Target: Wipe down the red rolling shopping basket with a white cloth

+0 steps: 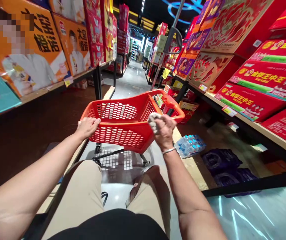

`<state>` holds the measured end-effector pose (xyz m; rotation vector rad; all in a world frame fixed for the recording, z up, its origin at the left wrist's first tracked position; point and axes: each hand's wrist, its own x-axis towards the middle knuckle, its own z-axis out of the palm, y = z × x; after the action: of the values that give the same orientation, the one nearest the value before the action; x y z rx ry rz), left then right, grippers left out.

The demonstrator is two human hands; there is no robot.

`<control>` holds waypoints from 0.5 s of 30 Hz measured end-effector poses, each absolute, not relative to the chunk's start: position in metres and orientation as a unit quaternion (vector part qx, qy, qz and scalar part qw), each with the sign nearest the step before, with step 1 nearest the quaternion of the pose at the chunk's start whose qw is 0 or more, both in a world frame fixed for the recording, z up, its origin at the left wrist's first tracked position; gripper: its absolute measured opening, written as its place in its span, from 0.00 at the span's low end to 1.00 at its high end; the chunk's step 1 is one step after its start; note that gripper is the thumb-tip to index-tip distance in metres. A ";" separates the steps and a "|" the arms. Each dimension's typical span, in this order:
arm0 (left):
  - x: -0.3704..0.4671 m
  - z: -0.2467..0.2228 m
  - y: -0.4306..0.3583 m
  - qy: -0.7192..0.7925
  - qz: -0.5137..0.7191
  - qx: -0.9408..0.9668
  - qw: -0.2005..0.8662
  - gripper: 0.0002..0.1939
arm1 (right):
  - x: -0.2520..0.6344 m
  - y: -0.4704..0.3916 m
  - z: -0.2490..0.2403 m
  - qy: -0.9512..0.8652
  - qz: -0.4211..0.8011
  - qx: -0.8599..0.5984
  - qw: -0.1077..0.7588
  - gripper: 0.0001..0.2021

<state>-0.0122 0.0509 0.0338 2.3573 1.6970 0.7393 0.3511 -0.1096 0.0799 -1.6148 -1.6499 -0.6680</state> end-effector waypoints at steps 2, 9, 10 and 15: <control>0.002 0.038 0.042 0.561 0.268 0.782 0.046 0.25 | 0.377 -0.103 0.108 -0.588 -0.285 -0.656 0.378 0.09; 0.069 0.039 0.008 0.395 0.284 0.872 0.061 0.28 | 0.314 -0.074 0.083 -0.699 -0.166 -0.654 0.237 0.12; 0.073 0.037 0.008 0.395 0.281 0.872 0.066 0.28 | 0.297 -0.072 0.075 -0.731 -0.149 -0.629 0.220 0.13; 0.070 0.029 0.014 0.387 0.288 0.873 0.067 0.28 | 0.282 -0.067 0.062 -0.718 -0.197 -0.608 0.275 0.13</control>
<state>0.0701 0.0144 0.0292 2.6327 1.1659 0.8695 0.2822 -0.0667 0.0615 -1.6350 -1.9310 -0.5301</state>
